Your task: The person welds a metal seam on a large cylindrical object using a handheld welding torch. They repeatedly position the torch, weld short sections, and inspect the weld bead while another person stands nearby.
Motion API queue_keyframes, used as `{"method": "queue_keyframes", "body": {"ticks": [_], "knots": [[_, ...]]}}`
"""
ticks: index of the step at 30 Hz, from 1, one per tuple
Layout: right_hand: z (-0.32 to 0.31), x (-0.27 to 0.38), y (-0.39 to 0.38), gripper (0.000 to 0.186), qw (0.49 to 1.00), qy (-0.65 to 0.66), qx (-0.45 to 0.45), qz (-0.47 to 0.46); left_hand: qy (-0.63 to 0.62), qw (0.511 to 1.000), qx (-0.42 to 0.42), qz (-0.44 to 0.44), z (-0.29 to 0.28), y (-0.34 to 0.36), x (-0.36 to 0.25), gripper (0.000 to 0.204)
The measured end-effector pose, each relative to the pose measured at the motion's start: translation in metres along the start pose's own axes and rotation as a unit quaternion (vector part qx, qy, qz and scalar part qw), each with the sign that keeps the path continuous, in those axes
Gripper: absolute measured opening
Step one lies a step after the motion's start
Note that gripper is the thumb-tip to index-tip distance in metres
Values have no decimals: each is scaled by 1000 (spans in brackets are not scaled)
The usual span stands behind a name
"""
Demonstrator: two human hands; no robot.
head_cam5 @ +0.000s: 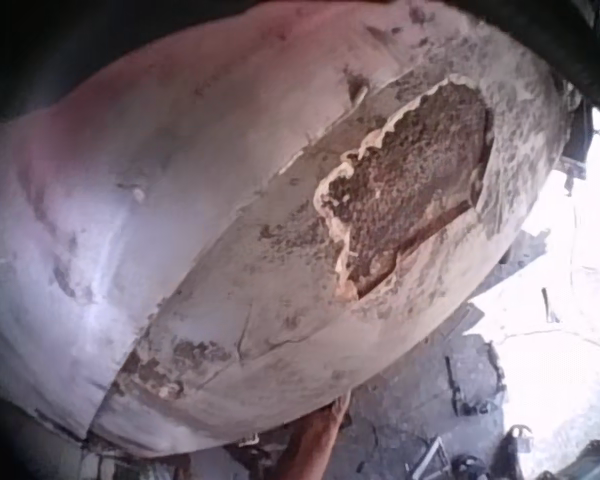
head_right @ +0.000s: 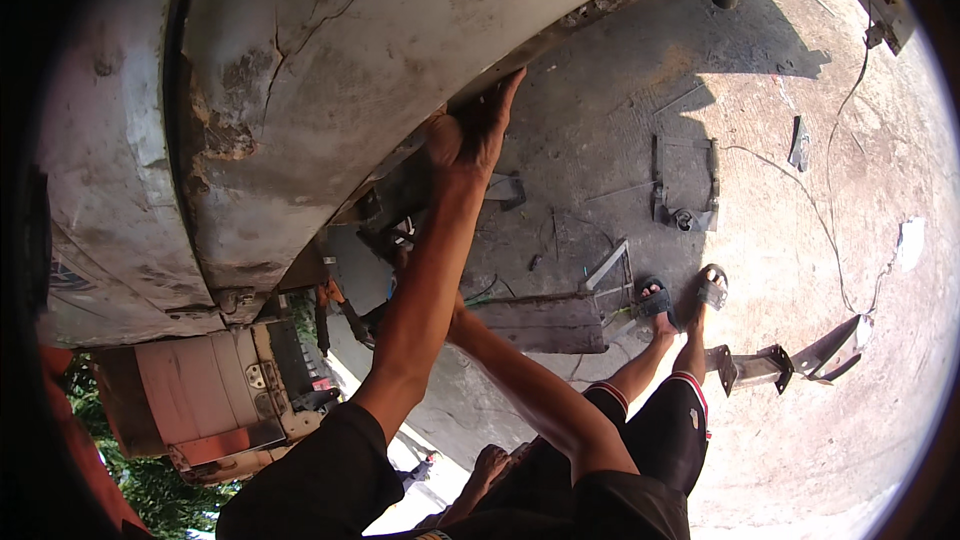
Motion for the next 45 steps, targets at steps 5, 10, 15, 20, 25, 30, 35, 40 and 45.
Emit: {"method": "queue_keyframes", "body": {"ticks": [5, 10, 15, 20, 25, 30, 35, 40, 45], "knots": [[46, 16, 3, 45, 522, -823, -200, -102, 9, 1000, -4, 8, 4, 1, 0, 60], [64, 17, -10, 38, 675, -695, -231, -93, -31, 999, -11, -12, 2, 1, -1, 58], [91, 22, -42, 39, 659, -723, -178, -111, -33, 999, 21, -29, -2, 4, -2, 56], [122, 17, -67, 49, 608, -769, -46, -192, -41, 998, 46, -34, -2, 5, -2, 57], [125, 10, -77, 36, 638, -742, -35, -201, -47, 998, 34, -39, -2, 6, 1, 61], [135, 1, -78, 35, 681, -693, -25, -236, -24, 997, 66, -22, 1, 8, 1, 60], [147, -4, -73, 47, 656, -728, -63, -190, -19, 998, 51, -24, 0, 9, 0, 53], [164, 8, -68, 37, 613, -761, -45, -208, 2, 998, 66, -16, 0, 10, -1, 49], [178, 17, -71, 33, 644, -739, -11, -196, -14, 998, 59, -26, -2, 9, -2, 49]]}}
Point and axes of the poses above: each hand's wrist, its own y-axis towards the middle knuckle, its own z-axis out of the palm, x = y × z, the point moved 3 cm from there along y, towards the middle knuckle, and after that the axes turned 4 degrees about y, right-handed, at the moved point
